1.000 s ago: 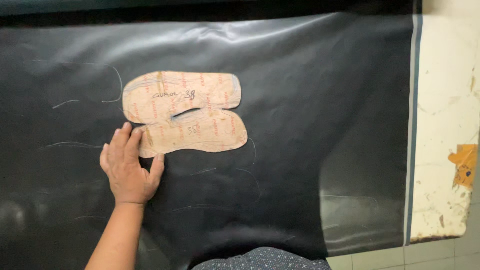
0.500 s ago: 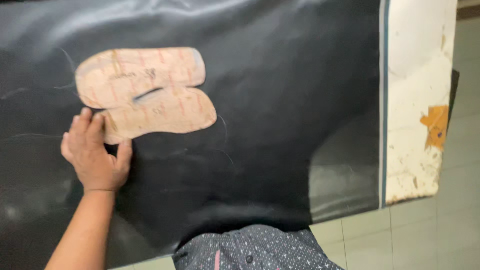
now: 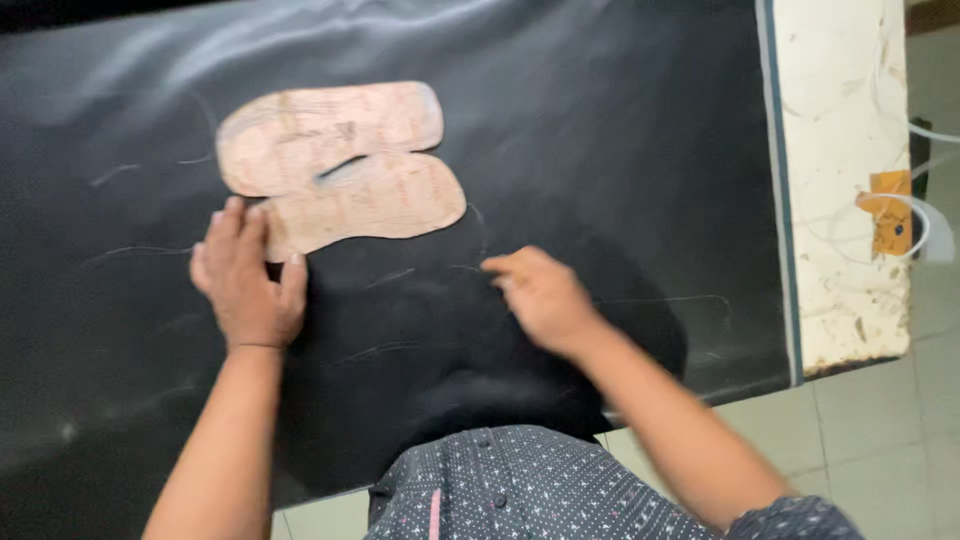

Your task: The person holds a cardboard shoe pattern piece on a black sheet and traces around its edge with a marking pen, repositioning the pattern to trace additional outlines. At the end they lift the pattern aside and continue marking lines on the sheet.

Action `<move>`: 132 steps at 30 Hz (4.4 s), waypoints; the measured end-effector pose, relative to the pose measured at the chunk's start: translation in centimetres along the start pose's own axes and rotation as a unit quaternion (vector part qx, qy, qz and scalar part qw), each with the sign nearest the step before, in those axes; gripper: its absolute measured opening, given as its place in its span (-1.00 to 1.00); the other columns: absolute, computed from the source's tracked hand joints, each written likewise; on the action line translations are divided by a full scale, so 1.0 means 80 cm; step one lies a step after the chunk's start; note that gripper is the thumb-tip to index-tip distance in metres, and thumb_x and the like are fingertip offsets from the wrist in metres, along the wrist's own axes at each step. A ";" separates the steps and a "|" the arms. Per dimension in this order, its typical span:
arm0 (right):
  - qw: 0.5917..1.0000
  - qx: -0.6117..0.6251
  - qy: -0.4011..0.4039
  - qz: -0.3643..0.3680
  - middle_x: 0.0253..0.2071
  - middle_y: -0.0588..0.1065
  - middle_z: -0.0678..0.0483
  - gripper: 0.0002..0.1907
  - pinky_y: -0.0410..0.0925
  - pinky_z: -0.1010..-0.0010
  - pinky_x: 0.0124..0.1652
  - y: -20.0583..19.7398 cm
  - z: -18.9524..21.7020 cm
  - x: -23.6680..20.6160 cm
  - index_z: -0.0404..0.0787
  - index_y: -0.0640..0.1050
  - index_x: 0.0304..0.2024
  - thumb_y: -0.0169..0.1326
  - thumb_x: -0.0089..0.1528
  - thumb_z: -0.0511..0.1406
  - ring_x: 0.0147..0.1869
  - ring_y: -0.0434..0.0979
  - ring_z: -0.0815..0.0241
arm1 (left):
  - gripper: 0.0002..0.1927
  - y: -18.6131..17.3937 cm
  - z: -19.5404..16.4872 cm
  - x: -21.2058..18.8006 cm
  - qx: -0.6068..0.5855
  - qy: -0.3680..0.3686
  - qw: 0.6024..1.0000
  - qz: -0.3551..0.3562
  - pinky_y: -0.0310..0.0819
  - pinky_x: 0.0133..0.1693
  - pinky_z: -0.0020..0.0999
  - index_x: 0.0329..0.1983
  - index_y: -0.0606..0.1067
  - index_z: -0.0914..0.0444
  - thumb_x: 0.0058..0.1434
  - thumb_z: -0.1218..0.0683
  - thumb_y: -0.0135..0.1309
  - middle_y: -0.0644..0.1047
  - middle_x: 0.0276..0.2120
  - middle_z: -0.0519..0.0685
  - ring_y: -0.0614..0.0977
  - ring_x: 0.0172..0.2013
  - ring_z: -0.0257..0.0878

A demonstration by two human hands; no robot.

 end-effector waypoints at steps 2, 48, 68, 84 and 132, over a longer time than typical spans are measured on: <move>0.999 0.002 -0.016 -0.030 -0.13 0.56 0.00 -0.74 0.46 0.31 -0.02 0.045 0.005 -0.001 -0.17 0.62 -0.01 0.06 0.26 -0.35 -0.05 0.63 0.08 | -0.35 0.003 -0.001 0.005 -0.016 0.008 1.000 -0.014 -0.14 0.44 0.17 0.43 0.37 0.22 0.28 -0.03 0.12 0.29 0.48 0.16 0.23 0.50 0.10; 0.978 -0.126 0.018 -0.166 -0.11 0.52 0.05 -0.67 0.43 0.42 -0.12 -0.008 0.005 0.147 -0.20 0.68 0.05 0.29 0.26 -0.25 -0.17 0.56 0.29 | -0.57 0.008 0.015 0.062 -0.149 -0.030 0.985 -0.080 -0.02 0.40 0.11 0.14 0.60 0.12 0.19 -0.01 0.29 0.35 0.37 0.03 0.26 0.42 0.06; 0.985 -0.133 -0.003 -0.111 -0.08 0.41 0.09 -0.55 0.37 0.46 -0.08 -0.016 0.004 0.138 -0.16 0.63 0.18 0.29 0.22 -0.28 -0.17 0.44 0.32 | -0.64 -0.001 0.017 0.059 -0.186 -0.020 0.979 -0.078 0.00 0.40 0.13 0.09 0.62 0.18 0.21 0.11 0.22 0.40 0.33 0.04 0.29 0.41 0.09; 0.986 -0.125 0.001 -0.115 -0.08 0.41 0.11 -0.57 0.37 0.49 -0.12 -0.011 0.005 0.138 -0.18 0.64 0.16 0.29 0.22 -0.30 -0.22 0.44 0.36 | -0.63 -0.005 0.023 0.059 -0.191 -0.019 0.979 -0.065 -0.01 0.41 0.12 0.08 0.62 0.16 0.18 0.12 0.24 0.41 0.33 0.04 0.29 0.42 0.09; 0.931 -0.233 -0.243 0.140 -0.23 0.58 -0.11 -0.83 0.41 0.13 -0.16 0.073 0.155 0.207 -0.24 0.62 -0.16 0.11 0.33 -0.27 -0.14 0.58 -0.16 | -0.25 0.086 -0.175 0.048 0.027 0.145 0.968 0.203 -0.15 0.42 0.15 0.38 0.20 0.47 0.31 -0.15 -0.04 0.21 0.39 0.34 0.12 0.43 0.28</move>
Point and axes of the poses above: each hand's wrist, its own x-axis towards the middle knuckle, its own y-axis out of the palm, z = x × y, the point moved 2 cm from there along x, towards the middle knuckle
